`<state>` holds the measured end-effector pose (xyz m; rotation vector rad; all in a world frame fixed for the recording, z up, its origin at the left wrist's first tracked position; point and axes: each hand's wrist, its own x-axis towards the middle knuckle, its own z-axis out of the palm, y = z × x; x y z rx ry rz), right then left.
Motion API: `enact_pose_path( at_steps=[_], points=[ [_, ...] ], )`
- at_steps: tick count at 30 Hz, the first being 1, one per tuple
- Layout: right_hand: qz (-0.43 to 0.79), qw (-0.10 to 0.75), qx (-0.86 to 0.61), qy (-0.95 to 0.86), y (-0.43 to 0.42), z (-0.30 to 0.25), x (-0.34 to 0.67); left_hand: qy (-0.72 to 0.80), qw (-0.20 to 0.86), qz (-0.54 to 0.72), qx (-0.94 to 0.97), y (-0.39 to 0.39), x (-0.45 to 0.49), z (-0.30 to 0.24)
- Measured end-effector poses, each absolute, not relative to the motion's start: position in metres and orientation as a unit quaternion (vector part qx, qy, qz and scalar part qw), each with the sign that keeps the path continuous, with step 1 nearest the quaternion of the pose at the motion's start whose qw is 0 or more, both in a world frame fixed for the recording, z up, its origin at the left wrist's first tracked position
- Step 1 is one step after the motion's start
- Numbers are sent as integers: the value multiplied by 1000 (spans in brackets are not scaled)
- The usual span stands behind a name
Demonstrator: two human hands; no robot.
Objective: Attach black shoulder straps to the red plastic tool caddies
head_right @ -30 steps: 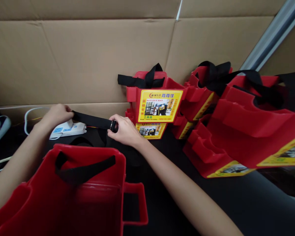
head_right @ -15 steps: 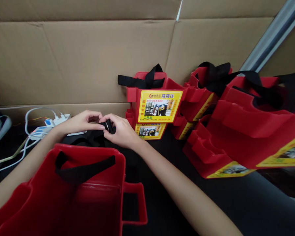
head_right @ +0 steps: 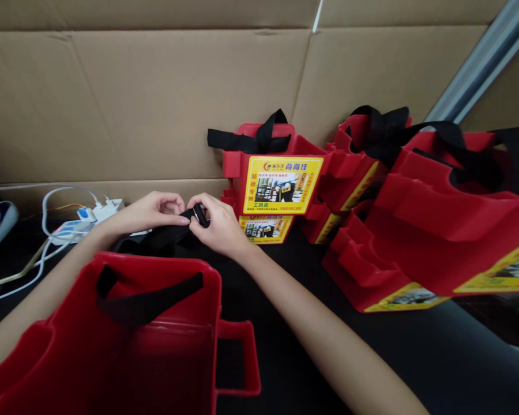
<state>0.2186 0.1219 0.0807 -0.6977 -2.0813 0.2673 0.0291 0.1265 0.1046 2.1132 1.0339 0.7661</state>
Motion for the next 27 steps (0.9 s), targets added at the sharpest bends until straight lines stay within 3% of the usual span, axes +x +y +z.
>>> enact_pose_path(
  at_steps=[6,13,20,27],
  points=[
    [113,474,-270,-830,127,80,220,379,342,284,812,119,32,111],
    [339,441,-163,-815,133,69,220,357,425,253,792,112,22,117],
    [345,432,-149,-820,137,59,213,335,413,259,806,112,19,118],
    [319,418,-229,-819,136,59,217,379,377,228,814,118,16,115]
  ],
)
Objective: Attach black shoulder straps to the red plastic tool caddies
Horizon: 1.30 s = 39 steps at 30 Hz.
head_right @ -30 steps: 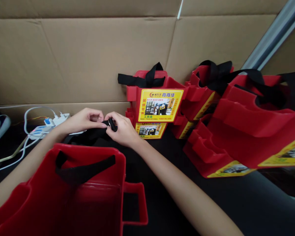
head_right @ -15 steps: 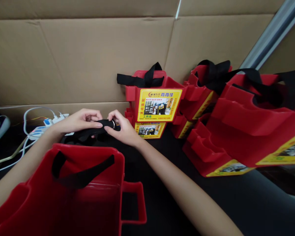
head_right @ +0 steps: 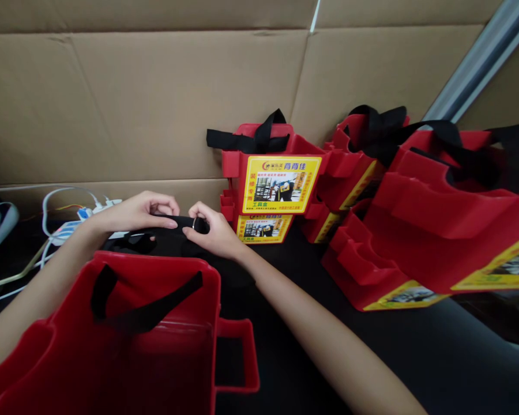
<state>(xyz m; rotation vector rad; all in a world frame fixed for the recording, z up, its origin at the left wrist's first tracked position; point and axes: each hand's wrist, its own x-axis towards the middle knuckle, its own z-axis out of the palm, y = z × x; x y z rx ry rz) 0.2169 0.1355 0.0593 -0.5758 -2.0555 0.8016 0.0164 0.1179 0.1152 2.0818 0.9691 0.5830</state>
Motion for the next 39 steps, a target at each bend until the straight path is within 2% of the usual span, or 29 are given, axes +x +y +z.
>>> enact_pose_path(
  at_steps=[6,12,20,30,35,39],
  points=[
    [314,397,-283,-814,140,59,216,406,332,219,823,132,5,105],
    [370,355,-262,-817,142,64,218,384,331,193,840,133,15,99],
    [450,322,-233,-800,141,65,220,387,326,222,834,133,25,96],
    [501,347,-255,-751,148,58,218,407,317,235,824,135,24,95],
    [505,359,-279,-734,155,54,222,408,330,283,803,136,17,95],
    [494,380,-312,-717,165,49,227,424,311,402,749,146,1,92]
  ],
)
